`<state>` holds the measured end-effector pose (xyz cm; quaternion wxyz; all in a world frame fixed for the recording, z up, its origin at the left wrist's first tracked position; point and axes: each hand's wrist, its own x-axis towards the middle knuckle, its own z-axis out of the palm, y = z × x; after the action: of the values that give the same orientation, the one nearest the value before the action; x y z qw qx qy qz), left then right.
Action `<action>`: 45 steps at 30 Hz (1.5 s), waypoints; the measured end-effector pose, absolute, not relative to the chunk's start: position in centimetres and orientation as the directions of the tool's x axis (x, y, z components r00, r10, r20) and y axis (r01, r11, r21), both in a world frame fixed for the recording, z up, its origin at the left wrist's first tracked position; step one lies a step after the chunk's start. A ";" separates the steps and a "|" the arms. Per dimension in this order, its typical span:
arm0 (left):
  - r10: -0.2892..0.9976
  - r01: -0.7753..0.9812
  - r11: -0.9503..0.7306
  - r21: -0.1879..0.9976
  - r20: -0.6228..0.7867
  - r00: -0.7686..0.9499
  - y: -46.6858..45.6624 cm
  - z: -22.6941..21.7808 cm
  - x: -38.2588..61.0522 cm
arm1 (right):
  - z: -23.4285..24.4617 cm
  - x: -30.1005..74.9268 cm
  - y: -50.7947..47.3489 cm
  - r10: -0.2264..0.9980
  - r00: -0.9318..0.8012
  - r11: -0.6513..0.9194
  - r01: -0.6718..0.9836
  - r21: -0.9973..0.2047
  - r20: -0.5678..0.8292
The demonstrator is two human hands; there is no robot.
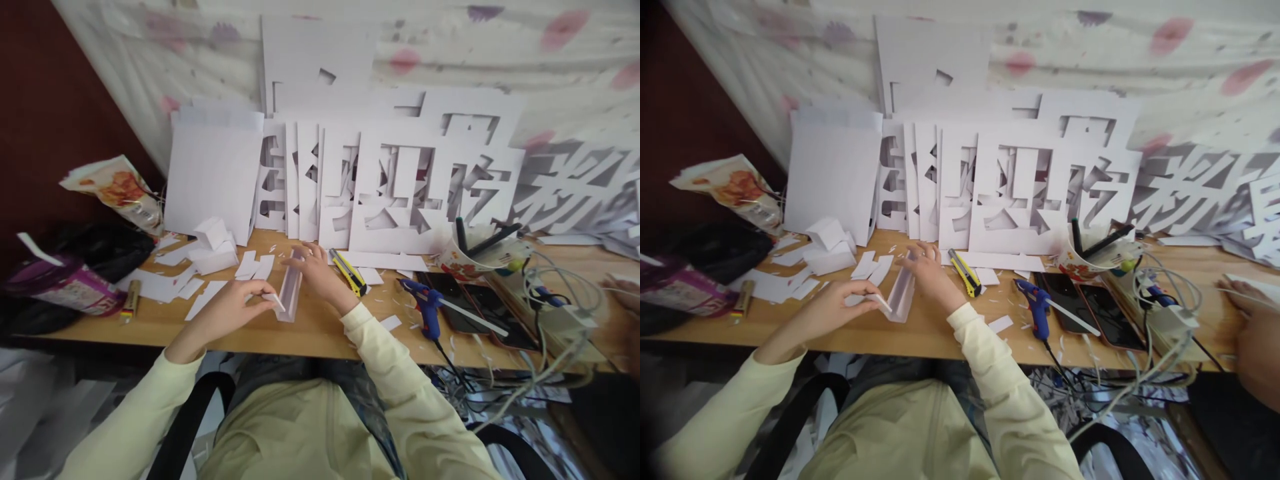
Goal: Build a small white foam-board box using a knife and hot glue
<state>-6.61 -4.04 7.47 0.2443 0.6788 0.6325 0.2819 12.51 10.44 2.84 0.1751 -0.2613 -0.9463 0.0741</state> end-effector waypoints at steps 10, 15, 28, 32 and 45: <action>0.978 0.797 -0.203 0.569 0.160 0.134 -3.2 6.3 -5.5 | 0.6 13.7 9.8 0.495 -0.775 0.868 0.418 -0.268 0.393; 0.959 0.826 -0.280 0.490 0.176 0.221 -3.1 6.9 -5.8 | 1.0 13.7 8.6 0.449 -0.804 0.891 0.373 -0.258 0.389; 0.940 0.875 -0.338 0.346 0.171 0.295 -1.6 6.0 -5.0 | 1.5 13.3 7.6 0.458 -0.851 0.887 0.417 -0.201 0.255; 0.950 0.881 -0.312 0.355 0.147 0.276 -1.4 5.3 -4.9 | 1.2 13.3 7.8 0.468 -0.845 0.881 0.423 -0.213 0.259; 0.965 0.888 -0.262 0.379 0.101 0.241 -1.4 4.2 -4.3 | 0.7 13.4 7.6 0.467 -0.835 0.880 0.407 -0.243 0.291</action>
<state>-4.32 -1.42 4.17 0.1222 0.7783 0.5951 0.1585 13.39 7.59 0.70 0.1732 -0.2291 -0.9540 0.0859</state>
